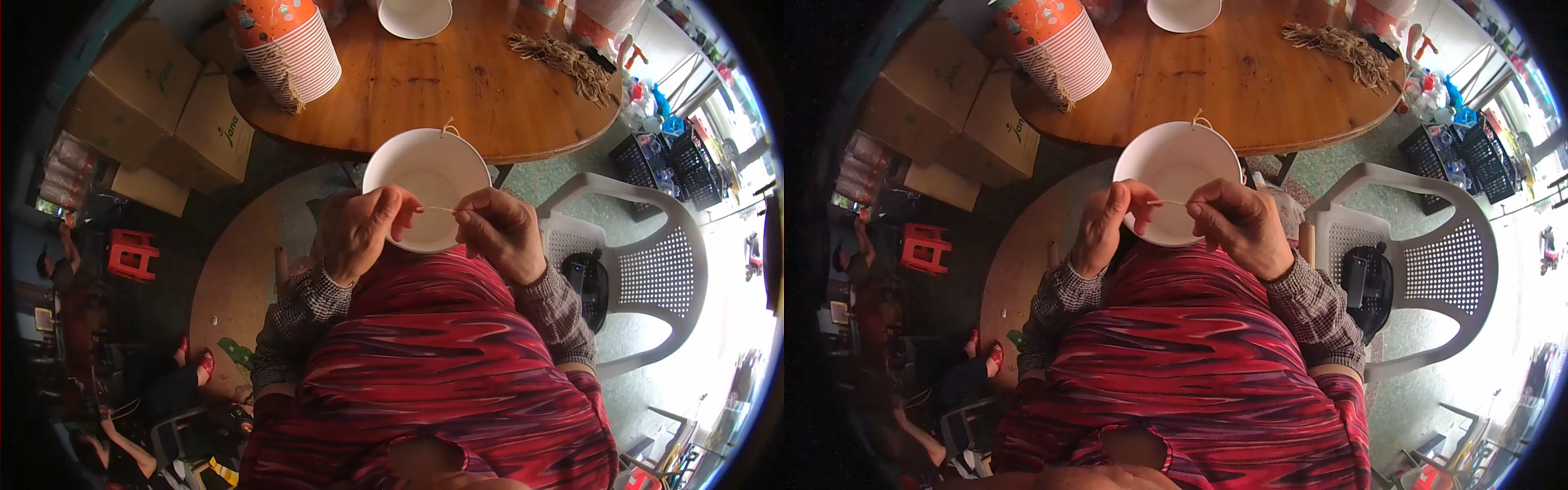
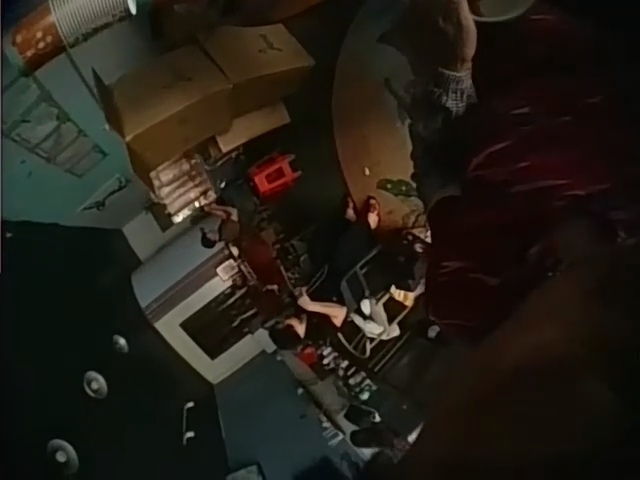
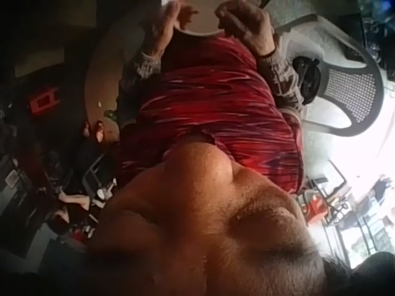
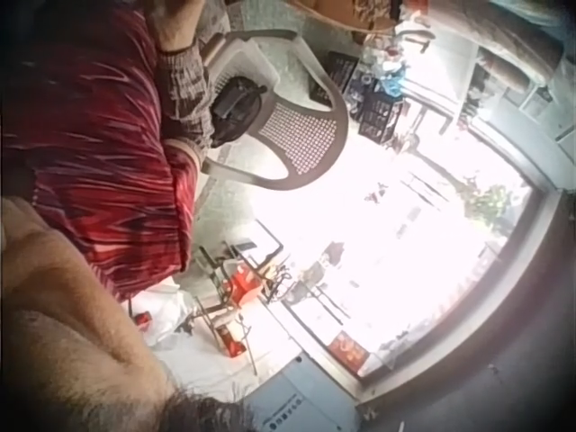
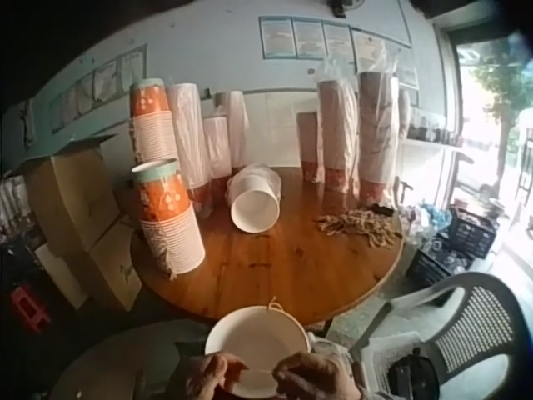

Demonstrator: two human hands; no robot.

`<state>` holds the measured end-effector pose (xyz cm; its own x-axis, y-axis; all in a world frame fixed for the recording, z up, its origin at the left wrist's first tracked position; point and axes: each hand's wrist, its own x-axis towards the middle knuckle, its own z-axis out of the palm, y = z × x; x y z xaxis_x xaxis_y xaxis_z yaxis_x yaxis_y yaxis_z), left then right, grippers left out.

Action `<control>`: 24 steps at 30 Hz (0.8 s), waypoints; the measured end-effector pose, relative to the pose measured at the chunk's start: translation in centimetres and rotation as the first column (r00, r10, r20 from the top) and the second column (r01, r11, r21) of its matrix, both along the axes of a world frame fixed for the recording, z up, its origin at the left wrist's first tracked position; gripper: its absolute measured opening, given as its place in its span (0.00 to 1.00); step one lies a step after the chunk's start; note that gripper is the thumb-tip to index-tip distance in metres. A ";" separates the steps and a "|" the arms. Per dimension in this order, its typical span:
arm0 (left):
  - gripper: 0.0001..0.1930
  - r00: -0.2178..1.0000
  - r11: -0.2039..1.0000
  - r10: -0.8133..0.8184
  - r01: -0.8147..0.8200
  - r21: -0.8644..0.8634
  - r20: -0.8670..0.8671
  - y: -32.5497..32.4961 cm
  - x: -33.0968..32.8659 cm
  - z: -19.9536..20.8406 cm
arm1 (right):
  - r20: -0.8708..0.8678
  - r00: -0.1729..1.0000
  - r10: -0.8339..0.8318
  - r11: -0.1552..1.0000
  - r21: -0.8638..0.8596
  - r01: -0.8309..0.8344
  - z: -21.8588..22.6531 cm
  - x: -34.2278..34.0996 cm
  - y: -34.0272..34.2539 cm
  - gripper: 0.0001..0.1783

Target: Attaching string handles to decorative paper buckets.

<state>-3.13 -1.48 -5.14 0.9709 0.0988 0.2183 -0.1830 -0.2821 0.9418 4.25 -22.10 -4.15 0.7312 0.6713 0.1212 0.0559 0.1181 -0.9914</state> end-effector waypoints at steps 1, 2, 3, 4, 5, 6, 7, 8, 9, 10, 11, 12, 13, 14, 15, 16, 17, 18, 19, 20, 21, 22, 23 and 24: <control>0.32 1.000 1.000 0.002 -0.002 0.002 0.002 -0.2 0.0 0.2 | 0.010 1.000 0.002 1.000 0.010 -0.002 -0.1 0.0 0.0 0.05; 0.32 0.999 0.999 -0.036 0.035 -0.033 -0.019 -0.5 0.0 0.4 | 0.020 1.000 0.002 1.000 0.020 -0.003 -0.1 0.0 -0.1 0.05; 0.32 0.997 0.995 -0.074 0.071 -0.068 -0.039 -0.8 0.0 0.5 | 0.022 1.000 0.003 1.000 0.022 -0.003 -0.1 0.0 -0.3 0.05; 0.27 0.997 0.992 -0.076 0.074 -0.102 -0.016 -1.1 0.2 0.3 | 0.027 1.000 -0.001 1.000 0.011 0.001 -0.1 0.0 -0.4 0.05; 0.27 0.997 0.992 -0.078 0.076 -0.099 -0.017 -1.5 0.2 0.7 | 0.029 1.000 -0.007 1.000 0.000 0.007 -0.1 0.0 -0.5 0.05; 0.24 0.998 0.997 -0.070 0.069 -0.042 -0.010 -1.9 0.2 1.3 | 0.029 1.000 -0.009 1.000 0.004 0.009 -0.2 0.0 -0.7 0.05; 0.21 0.998 0.998 -0.062 0.062 0.014 -0.002 -2.2 0.3 1.6 | 0.019 1.000 -0.011 1.000 -0.001 0.011 -0.3 0.0 -0.8 0.05; 0.15 0.999 0.996 -0.052 0.051 0.067 0.013 -2.3 0.3 1.6 | 0.010 1.000 -0.010 1.000 -0.006 0.010 -0.3 -0.1 -1.0 0.05; 0.15 0.999 0.996 -0.053 0.052 0.072 0.013 -2.6 0.4 1.6 | 0.011 1.000 -0.012 1.000 -0.002 0.012 -0.3 -0.1 -1.1 0.05; 0.12 0.991 0.988 -0.015 -0.005 0.154 0.130 -2.9 0.4 1.6 | 0.000 1.000 -0.002 1.000 -0.016 0.002 -0.2 -0.1 -1.3 0.05; 0.09 0.969 0.972 0.009 -0.067 0.227 0.247 -3.2 0.5 1.6 | -0.012 1.000 0.006 1.000 -0.031 -0.006 -0.2 -0.1 -1.4 0.04; 0.09 0.969 0.971 0.004 -0.063 0.231 0.247 -3.3 0.6 1.6 | -0.012 1.000 0.002 1.000 -0.026 -0.003 -0.3 0.0 -1.6 0.04; 0.07 0.934 0.916 -0.023 -0.123 0.383 0.355 -3.4 0.7 1.6 | 0.061 0.998 0.011 0.997 -0.073 -0.007 -0.6 0.2 -1.7 0.04; 0.05 0.889 0.834 -0.069 -0.197 0.515 0.452 -3.5 0.8 1.6 | 0.131 0.991 0.025 0.993 -0.121 -0.009 -0.5 0.2 -1.6 0.05; 0.05 0.891 0.840 -0.076 -0.185 0.511 0.448 -3.8 0.7 1.6 | 0.131 0.991 0.022 0.993 -0.116 -0.007 0.0 0.1 -1.7 0.05; 0.05 0.891 0.837 -0.080 -0.183 0.515 0.447 -3.9 0.6 1.6 | 0.085 0.995 0.057 0.992 -0.116 -0.047 0.9 -0.1 -1.7 0.06; 0.06 0.890 0.827 -0.103 -0.172 0.536 0.445 -4.1 0.6 1.7 | 0.038 0.995 0.091 0.990 -0.114 -0.086 1.4 -0.4 -1.7 0.08; 0.06 0.888 0.815 -0.125 -0.162 0.556 0.443 -4.3 0.5 1.8 | 0.036 0.995 0.088 0.990 -0.110 -0.084 1.0 -0.6 -1.6 0.08; 0.06 0.888 0.813 -0.129 -0.159 0.560 0.440 -4.4 0.4 2.0 | 0.075 0.993 0.091 0.995 -0.046 -0.087 0.2 -0.7 -1.4 0.09; 0.06 0.893 0.815 -0.132 -0.149 0.560 0.430 -4.5 0.3 2.2 | 0.115 0.989 0.090 0.996 0.018 -0.093 -0.3 -0.7 -1.3 0.10; 0.06 0.898 0.817 -0.135 -0.139 0.560 0.419 -4.5 0.2 2.4 | 0.092 0.993 0.069 0.998 -0.003 -0.069 -0.2 -0.8 -1.4 0.07; 0.06 0.898 0.816 -0.138 -0.136 0.562 0.418 -4.5 0.2 2.4 | 0.091 0.994 0.067 0.998 0.000 -0.067 -0.1 -0.8 -1.5 0.07; 0.06 0.906 0.809 -0.139 -0.130 0.574 0.400 -4.5 0.0 2.4 | 0.151 0.987 0.051 0.997 -0.072 -0.040 0.0 -0.9 -1.6 0.07; 0.05 0.914 0.802 -0.138 -0.123 0.584 0.382 -4.4 -0.1 2.3 | 0.211 0.977 0.039 0.990 -0.141 -0.009 -0.1 -0.9 -1.7 0.06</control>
